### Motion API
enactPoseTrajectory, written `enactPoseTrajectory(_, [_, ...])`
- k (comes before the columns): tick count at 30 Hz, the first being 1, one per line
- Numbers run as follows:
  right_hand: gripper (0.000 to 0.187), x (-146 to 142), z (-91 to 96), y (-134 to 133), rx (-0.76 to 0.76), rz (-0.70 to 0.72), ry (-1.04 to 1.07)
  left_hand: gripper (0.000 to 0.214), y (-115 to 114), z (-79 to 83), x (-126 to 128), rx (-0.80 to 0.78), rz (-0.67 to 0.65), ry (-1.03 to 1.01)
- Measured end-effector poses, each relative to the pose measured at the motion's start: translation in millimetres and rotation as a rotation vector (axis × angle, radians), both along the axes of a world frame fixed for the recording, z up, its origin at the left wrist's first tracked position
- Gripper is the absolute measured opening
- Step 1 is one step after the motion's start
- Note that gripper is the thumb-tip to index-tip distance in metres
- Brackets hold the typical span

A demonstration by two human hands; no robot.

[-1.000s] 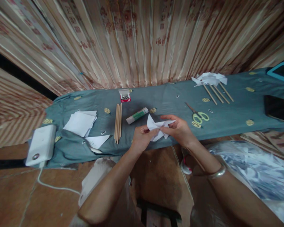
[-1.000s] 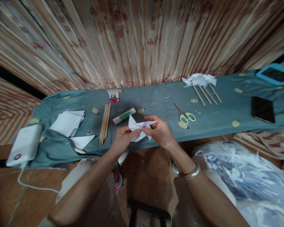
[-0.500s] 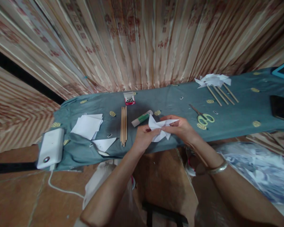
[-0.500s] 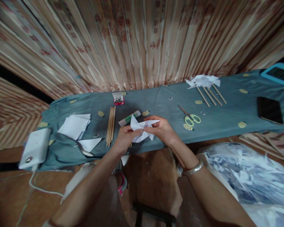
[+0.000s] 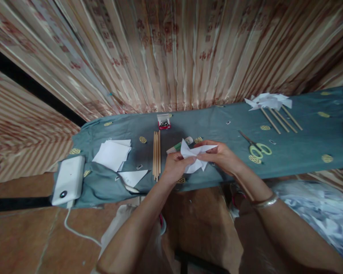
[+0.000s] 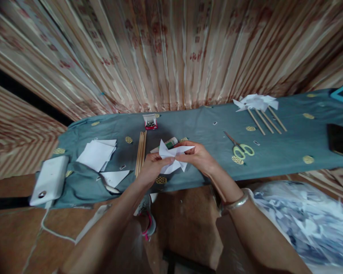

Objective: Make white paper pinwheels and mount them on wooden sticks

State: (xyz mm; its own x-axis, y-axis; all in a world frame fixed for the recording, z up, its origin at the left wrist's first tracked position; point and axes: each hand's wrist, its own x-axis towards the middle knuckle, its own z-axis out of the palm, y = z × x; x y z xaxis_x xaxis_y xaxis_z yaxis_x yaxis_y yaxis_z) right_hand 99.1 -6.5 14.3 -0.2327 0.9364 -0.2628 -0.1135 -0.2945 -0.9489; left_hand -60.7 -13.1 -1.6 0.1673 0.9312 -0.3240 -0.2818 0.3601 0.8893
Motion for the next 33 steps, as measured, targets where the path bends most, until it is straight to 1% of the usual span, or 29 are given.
enactPoseTrajectory(3, [0.043,-2,5.4,2,-0.006,0.070,0.055,0.018,1,6.5,-5,-0.008,0.040,-0.010])
enactPoseTrajectory(5, [0.044,-3,7.7,4,-0.010,0.068,0.097,0.020,2,11.2,-8,-0.015,0.070,-0.013])
enactPoseTrajectory(10, [0.041,-1,5.4,8,0.001,-0.047,0.156,0.026,-4,19.0,-11,-0.050,0.165,-0.063])
enactPoseTrajectory(15, [0.037,-1,-3.9,16,0.030,-0.166,0.185,0.024,-9,25.8,-10,-0.070,0.198,-0.095])
enactPoseTrajectory(17, [0.035,-3,-8.7,17,0.022,-0.218,0.205,0.022,-7,30.6,-16,-0.050,0.247,-0.089])
enactPoseTrajectory(20, [0.033,-9,-18.6,17,0.030,-0.280,0.187,0.022,-1,38.7,-32,0.000,0.350,-0.084])
enactPoseTrajectory(22, [0.032,-12,-27.1,17,0.082,-0.306,0.121,0.023,4,43.4,-47,0.051,0.427,-0.110])
enactPoseTrajectory(24, [0.032,-15,-34.8,20,0.166,-0.300,0.009,0.024,8,47.2,-63,0.102,0.510,-0.124])
enactPoseTrajectory(27, [0.036,-20,-39.2,35,0.382,-0.205,-0.282,0.020,12,51.5,-83,0.152,0.607,-0.116])
enactPoseTrajectory(30, [0.033,-32,-30.9,64,0.493,-0.136,-0.444,0.022,13,54.6,-95,0.162,0.647,-0.125])
enactPoseTrajectory(33, [0.019,-52,-14.7,98,0.611,-0.066,-0.614,0.020,13,56.0,-99,0.161,0.640,-0.117])
